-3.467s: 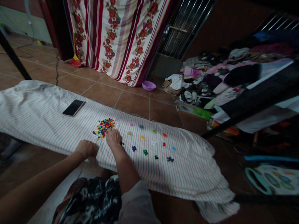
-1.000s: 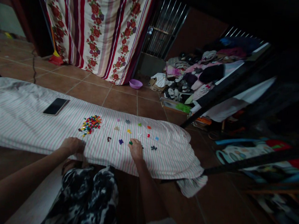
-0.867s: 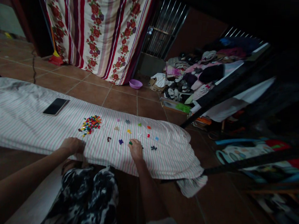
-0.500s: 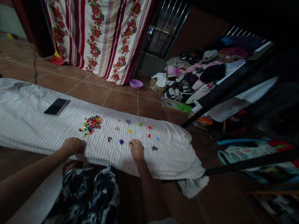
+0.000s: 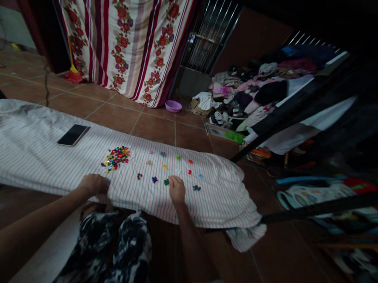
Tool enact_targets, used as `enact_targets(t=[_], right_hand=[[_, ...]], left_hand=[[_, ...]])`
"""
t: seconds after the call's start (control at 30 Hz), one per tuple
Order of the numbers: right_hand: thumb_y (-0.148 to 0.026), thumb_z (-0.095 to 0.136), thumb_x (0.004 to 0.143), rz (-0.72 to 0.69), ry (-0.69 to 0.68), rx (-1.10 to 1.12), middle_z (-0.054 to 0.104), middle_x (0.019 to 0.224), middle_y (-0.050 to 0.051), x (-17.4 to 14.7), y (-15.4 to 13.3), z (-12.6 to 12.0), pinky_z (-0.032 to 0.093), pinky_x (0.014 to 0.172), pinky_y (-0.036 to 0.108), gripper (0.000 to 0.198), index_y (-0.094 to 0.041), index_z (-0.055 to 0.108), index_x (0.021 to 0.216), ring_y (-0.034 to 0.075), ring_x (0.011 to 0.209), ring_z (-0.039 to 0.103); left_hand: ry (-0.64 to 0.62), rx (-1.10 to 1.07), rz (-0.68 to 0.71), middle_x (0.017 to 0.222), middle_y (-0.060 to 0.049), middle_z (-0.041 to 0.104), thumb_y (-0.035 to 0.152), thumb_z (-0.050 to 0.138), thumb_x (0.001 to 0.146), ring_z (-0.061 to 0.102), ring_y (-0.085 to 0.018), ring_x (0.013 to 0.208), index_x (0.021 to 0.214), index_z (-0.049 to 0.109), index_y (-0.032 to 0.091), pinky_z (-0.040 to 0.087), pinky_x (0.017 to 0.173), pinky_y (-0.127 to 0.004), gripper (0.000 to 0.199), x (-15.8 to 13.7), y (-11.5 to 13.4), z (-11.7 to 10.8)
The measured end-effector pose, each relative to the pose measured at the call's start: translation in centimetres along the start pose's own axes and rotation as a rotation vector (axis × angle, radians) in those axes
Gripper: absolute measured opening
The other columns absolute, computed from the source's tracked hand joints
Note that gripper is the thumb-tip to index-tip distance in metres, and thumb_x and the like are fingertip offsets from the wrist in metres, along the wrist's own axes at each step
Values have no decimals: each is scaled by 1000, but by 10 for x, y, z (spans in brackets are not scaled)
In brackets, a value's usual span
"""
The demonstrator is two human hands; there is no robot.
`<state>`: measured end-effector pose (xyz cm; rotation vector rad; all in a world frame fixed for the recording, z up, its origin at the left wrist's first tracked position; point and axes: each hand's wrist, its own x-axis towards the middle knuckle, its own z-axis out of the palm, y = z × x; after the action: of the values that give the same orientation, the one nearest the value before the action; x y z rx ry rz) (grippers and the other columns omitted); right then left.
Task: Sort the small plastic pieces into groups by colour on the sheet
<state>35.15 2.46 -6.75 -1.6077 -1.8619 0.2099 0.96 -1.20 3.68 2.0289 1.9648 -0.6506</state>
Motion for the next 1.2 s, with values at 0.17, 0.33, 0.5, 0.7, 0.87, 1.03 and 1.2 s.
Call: enact_targets(t=[0.17,0.33,0.5,0.7,0.87,1.03,1.2], right_hand=[[-28,52,87,-92,-62,-59,69,105,8,-4,-6,-2,46,91,38,23,-22,72,95,23,100,57],[-31,47,92,-100,24,-62,69,103,8,-2,-15,0,46,90,39,28,-21,73,91,23,100,56],[-33,43,94,-153,86,-14,70,101,8,3,-34,0,46,92,39,30,-22,71,97,22,99,57],[-30,43,94,-229,27,138,67,101,7,12,-78,20,48,90,35,29,-21,69,104,20,98,60],[-25,46,92,-242,-149,204,64,104,5,22,-121,57,49,85,30,28,-23,67,109,17,93,62],[-17,48,89,-248,-295,205,63,105,5,39,-156,93,47,89,28,29,-23,67,110,17,96,60],[-12,50,87,-199,-322,175,64,106,5,55,-173,117,46,92,29,29,-23,68,107,17,101,58]], left_hand=[[-7,2,10,113,-19,68,10,38,87,63,-28,110,110,68,13,50,87,-39,38,-2,0,-1],[-20,-7,13,112,-18,68,10,40,85,63,-28,108,109,68,13,50,86,-40,37,-3,0,-3],[-17,-13,4,111,-20,68,11,41,84,63,-28,108,110,69,15,50,87,-42,38,0,0,-1],[-17,-16,-1,111,-20,68,15,44,85,64,-28,106,110,68,15,51,84,-41,35,4,-1,2],[-18,-8,-1,109,-20,69,16,43,86,65,-27,104,109,68,14,51,84,-40,34,5,-1,2],[-25,-8,7,111,-20,68,11,40,86,65,-27,105,111,67,14,51,84,-40,37,5,-1,1],[-28,-15,7,109,-21,69,13,40,87,65,-28,105,109,68,13,50,84,-42,36,6,-1,0]])
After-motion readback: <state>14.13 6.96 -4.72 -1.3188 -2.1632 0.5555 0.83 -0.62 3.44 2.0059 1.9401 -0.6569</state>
